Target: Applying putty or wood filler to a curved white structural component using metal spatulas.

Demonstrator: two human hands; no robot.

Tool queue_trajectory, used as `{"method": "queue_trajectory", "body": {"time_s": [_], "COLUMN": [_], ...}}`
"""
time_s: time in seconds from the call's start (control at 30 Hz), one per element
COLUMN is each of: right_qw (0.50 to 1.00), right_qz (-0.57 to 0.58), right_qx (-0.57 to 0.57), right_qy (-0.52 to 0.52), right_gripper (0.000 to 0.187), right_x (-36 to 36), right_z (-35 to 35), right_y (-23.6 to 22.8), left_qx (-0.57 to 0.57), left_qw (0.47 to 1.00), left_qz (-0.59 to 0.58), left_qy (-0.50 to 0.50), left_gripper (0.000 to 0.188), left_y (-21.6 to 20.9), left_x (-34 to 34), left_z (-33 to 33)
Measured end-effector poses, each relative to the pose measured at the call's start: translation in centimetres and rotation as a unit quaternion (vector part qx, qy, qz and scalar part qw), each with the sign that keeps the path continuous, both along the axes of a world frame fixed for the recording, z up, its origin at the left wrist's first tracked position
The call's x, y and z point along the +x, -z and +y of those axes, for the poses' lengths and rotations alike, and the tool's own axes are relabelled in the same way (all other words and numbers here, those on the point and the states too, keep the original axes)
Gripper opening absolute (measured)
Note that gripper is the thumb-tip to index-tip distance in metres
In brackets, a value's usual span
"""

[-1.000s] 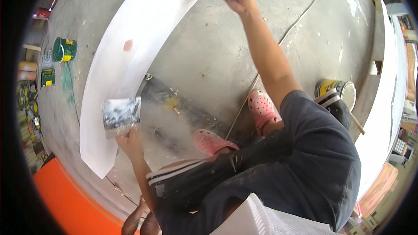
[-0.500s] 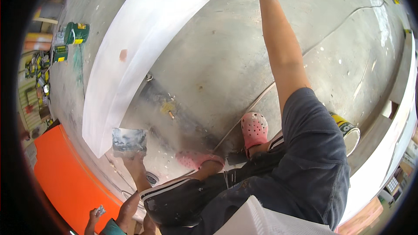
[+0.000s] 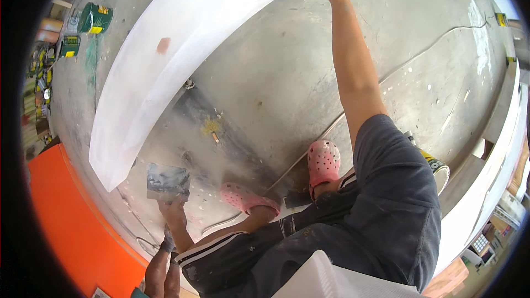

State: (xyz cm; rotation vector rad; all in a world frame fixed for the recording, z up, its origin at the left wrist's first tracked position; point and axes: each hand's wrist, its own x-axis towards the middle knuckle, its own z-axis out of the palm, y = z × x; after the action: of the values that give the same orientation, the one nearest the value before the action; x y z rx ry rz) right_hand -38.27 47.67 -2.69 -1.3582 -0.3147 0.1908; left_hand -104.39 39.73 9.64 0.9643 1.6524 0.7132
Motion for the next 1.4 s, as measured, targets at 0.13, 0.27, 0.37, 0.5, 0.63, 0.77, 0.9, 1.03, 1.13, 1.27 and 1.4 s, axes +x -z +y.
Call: {"method": "queue_trajectory", "body": {"time_s": [0.13, 0.27, 0.37, 0.5, 0.63, 0.77, 0.9, 1.03, 1.13, 1.27, 1.4], "right_qw": [0.994, 0.997, 0.997, 0.997, 0.996, 0.997, 0.994, 0.994, 0.994, 0.992, 0.990], "right_qz": [-0.072, -0.067, -0.081, -0.074, -0.085, -0.083, -0.113, -0.106, -0.104, -0.120, -0.137], "right_qx": [-0.079, 0.025, 0.001, 0.012, -0.004, 0.002, -0.004, -0.027, -0.018, -0.008, -0.024], "right_qy": [-0.007, 0.023, 0.004, 0.012, -0.003, 0.005, 0.000, -0.021, -0.027, -0.028, -0.026], "right_gripper": [0.032, 0.023, 0.025, 0.024, 0.023, 0.016, 0.018, 0.027, 0.028, 0.028, 0.030], "right_x": [-5.4, -7.9, -10.0, -13.3, -17.0, -20.8, -24.3, -28.2, -30.8, -34.9, -39.9], "right_z": [-0.3, 0.4, 0.5, 1.3, 1.7, 2.4, 3.0, 3.3, 3.9, 4.5, 5.2], "right_y": [-2.4, -1.7, -1.2, -0.6, -0.4, -0.5, 0.0, 0.2, 0.6, 1.0, 1.5], "left_qx": [-0.027, -0.015, -0.012, -0.020, -0.033, -0.003, -0.003, -0.016, -0.033, -0.034, -0.034], "left_qw": [0.998, 0.998, 0.997, 0.996, 0.996, 0.998, 0.998, 0.994, 0.993, 0.988, 0.985], "left_qz": [-0.043, -0.066, -0.076, -0.081, -0.075, -0.065, -0.055, -0.105, -0.109, -0.148, -0.166], "left_qy": [0.024, 0.001, 0.000, -0.017, 0.035, 0.020, 0.029, -0.001, -0.004, -0.029, -0.040], "left_gripper": [0.062, 0.063, 0.063, 0.064, 0.066, 0.060, 0.060, 0.060, 0.059, 0.059, 0.060], "left_y": [1.0, 1.2, 1.6, 1.6, 2.1, 1.5, 2.2, 2.5, 2.9, 3.2, 3.4], "left_x": [-2.8, -3.2, -4.6, -5.5, -7.4, -6.1, -7.1, -7.7, -8.5, -9.1, -10.1], "left_z": [-0.5, -1.0, -1.1, -1.1, -1.0, -0.9, -0.8, -1.0, -1.0, -1.1, -1.4]}}
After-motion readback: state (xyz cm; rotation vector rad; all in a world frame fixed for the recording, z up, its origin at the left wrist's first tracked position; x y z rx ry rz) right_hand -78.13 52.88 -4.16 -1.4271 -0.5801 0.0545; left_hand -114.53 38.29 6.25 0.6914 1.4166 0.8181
